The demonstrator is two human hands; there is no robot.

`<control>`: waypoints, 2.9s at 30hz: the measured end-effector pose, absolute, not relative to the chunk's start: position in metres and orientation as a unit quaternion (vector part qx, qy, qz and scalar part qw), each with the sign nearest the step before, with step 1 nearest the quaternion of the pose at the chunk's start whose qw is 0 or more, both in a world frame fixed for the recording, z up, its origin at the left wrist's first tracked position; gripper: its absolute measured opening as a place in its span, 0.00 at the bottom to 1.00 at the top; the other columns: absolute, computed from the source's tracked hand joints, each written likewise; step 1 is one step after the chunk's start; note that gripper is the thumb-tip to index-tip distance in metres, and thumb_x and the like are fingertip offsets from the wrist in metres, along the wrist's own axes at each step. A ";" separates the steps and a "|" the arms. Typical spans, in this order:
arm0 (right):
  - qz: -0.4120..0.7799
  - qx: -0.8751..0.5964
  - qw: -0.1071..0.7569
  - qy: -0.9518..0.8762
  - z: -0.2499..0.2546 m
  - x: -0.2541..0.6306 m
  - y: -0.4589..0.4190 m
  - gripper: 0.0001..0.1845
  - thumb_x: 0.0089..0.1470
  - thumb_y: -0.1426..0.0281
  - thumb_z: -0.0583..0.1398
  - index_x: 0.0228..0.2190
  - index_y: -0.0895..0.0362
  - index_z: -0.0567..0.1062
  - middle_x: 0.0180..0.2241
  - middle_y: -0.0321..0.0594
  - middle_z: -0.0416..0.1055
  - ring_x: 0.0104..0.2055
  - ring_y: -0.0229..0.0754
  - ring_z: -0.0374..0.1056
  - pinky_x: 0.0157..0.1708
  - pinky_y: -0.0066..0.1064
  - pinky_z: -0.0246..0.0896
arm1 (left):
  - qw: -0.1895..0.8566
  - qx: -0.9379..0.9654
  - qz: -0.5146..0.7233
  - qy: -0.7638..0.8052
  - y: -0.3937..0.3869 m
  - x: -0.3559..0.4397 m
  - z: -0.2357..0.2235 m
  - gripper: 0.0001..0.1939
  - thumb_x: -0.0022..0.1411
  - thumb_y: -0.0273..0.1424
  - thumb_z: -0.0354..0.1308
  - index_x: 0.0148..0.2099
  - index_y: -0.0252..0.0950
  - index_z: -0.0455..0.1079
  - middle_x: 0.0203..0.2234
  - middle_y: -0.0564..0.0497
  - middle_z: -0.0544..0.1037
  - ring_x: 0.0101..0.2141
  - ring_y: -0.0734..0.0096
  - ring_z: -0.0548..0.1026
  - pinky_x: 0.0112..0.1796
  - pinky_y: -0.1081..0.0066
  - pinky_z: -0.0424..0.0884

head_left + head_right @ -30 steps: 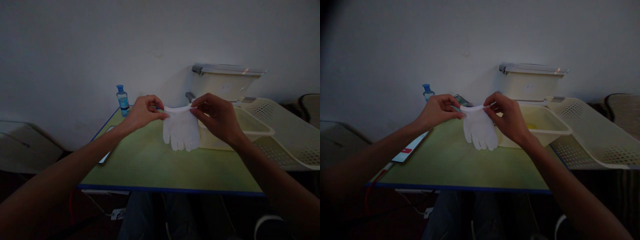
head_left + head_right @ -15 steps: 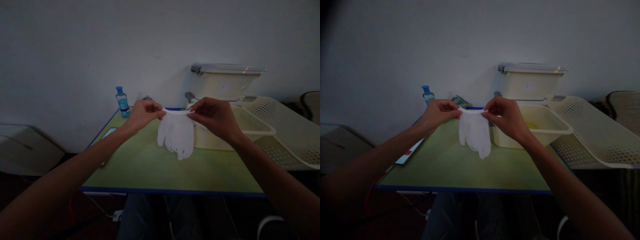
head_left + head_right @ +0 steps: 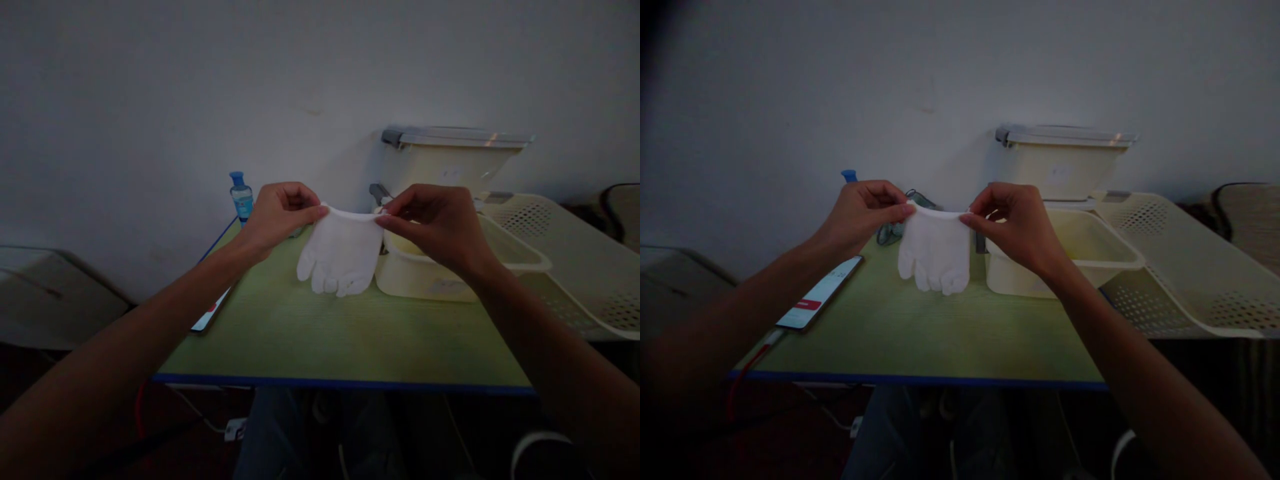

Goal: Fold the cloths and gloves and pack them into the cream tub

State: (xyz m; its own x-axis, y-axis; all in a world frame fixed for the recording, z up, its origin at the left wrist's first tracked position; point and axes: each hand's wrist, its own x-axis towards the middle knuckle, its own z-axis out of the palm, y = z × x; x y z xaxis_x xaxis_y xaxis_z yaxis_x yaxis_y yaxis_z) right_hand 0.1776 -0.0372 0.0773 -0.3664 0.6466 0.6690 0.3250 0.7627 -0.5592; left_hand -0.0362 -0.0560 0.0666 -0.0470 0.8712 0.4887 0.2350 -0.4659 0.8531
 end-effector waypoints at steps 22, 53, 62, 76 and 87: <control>0.115 -0.330 0.392 -0.851 0.073 0.138 -0.016 0.04 0.44 0.79 0.61 0.24 0.60 0.71 0.24 0.35 0.66 0.26 0.36 0.66 0.28 0.30 0.64 | 0.247 0.622 0.519 0.533 -0.042 -0.048 0.068 0.04 0.51 0.18 0.58 0.30 0.30 0.66 0.23 0.53 0.73 0.26 0.73 0.77 0.28 0.74 0.74; -0.039 -0.205 0.207 -0.956 -0.056 0.179 -0.087 0.10 0.50 0.83 0.54 0.31 0.62 0.73 0.31 0.43 0.73 0.32 0.41 0.68 0.31 0.31 0.68 | 0.077 0.856 0.160 0.485 -0.105 -0.030 -0.034 0.20 0.66 0.34 0.43 0.54 0.29 0.65 0.52 0.41 0.70 0.54 0.64 0.66 0.53 0.65 0.60; -0.059 -0.202 0.190 -0.959 -0.060 0.181 -0.084 0.09 0.50 0.82 0.55 0.30 0.62 0.73 0.29 0.43 0.72 0.32 0.42 0.66 0.33 0.33 0.67 | 0.031 0.886 0.044 0.461 -0.082 -0.021 -0.071 0.32 0.64 0.50 0.36 0.65 0.40 0.46 0.64 0.42 0.45 0.63 0.51 0.44 0.58 0.52 0.46; -0.008 -0.233 0.306 -0.923 -0.034 0.147 -0.046 0.13 0.50 0.82 0.49 0.34 0.60 0.70 0.37 0.48 0.71 0.40 0.44 0.67 0.40 0.36 0.66 | 0.067 0.913 0.126 0.381 -0.045 -0.009 -0.074 0.26 0.63 0.41 0.46 0.57 0.29 0.59 0.58 0.38 0.62 0.60 0.56 0.54 0.59 0.55 0.47; 0.057 -0.225 0.342 -0.911 -0.055 0.146 -0.047 0.08 0.51 0.80 0.50 0.29 0.57 0.66 0.28 0.40 0.66 0.30 0.38 0.64 0.30 0.29 0.62 | 0.030 0.789 0.295 0.539 -0.040 -0.033 -0.046 0.17 0.55 0.29 0.51 0.48 0.30 0.65 0.44 0.42 0.73 0.47 0.61 0.69 0.49 0.61 0.65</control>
